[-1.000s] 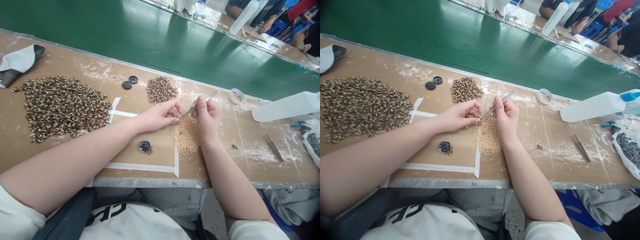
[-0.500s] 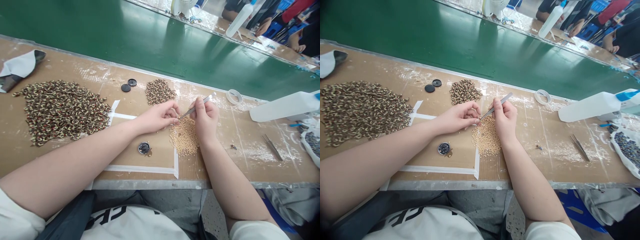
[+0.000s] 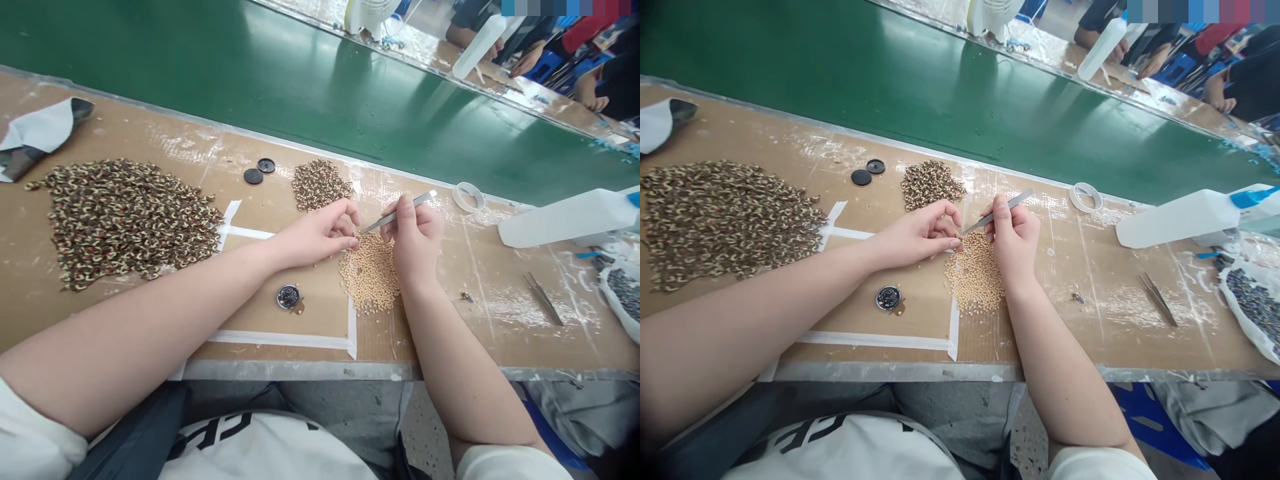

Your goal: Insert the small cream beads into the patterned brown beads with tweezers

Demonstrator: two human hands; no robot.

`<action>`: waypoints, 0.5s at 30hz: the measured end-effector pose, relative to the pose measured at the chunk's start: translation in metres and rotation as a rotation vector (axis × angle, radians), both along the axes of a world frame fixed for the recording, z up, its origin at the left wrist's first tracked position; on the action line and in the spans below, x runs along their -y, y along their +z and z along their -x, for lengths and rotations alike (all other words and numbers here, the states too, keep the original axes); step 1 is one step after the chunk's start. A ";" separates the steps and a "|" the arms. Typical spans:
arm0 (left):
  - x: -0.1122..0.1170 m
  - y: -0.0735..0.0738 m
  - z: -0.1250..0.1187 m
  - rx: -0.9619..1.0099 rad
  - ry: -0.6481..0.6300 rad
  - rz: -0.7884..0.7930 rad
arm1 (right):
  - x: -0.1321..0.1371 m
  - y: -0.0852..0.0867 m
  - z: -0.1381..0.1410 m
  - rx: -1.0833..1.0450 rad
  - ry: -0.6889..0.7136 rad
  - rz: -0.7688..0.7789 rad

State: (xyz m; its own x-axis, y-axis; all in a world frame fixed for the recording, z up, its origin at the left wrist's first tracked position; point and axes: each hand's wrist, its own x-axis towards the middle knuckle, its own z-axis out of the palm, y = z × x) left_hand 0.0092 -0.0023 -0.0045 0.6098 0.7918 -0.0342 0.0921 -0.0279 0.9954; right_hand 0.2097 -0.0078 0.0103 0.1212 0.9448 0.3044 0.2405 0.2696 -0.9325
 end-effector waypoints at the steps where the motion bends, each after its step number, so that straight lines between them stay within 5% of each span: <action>1: 0.000 0.000 0.000 0.000 0.001 -0.009 | 0.000 -0.001 0.000 0.003 0.005 0.005; 15: -0.001 -0.003 0.000 -0.007 0.002 -0.071 | -0.003 -0.007 -0.002 -0.073 0.022 -0.005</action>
State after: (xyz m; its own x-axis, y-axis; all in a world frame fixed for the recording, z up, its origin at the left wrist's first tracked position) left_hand 0.0092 -0.0011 -0.0072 0.6078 0.7939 0.0178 0.0993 -0.0983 0.9902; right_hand 0.2117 -0.0047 0.0032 0.1225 0.9459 0.3005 0.1661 0.2790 -0.9458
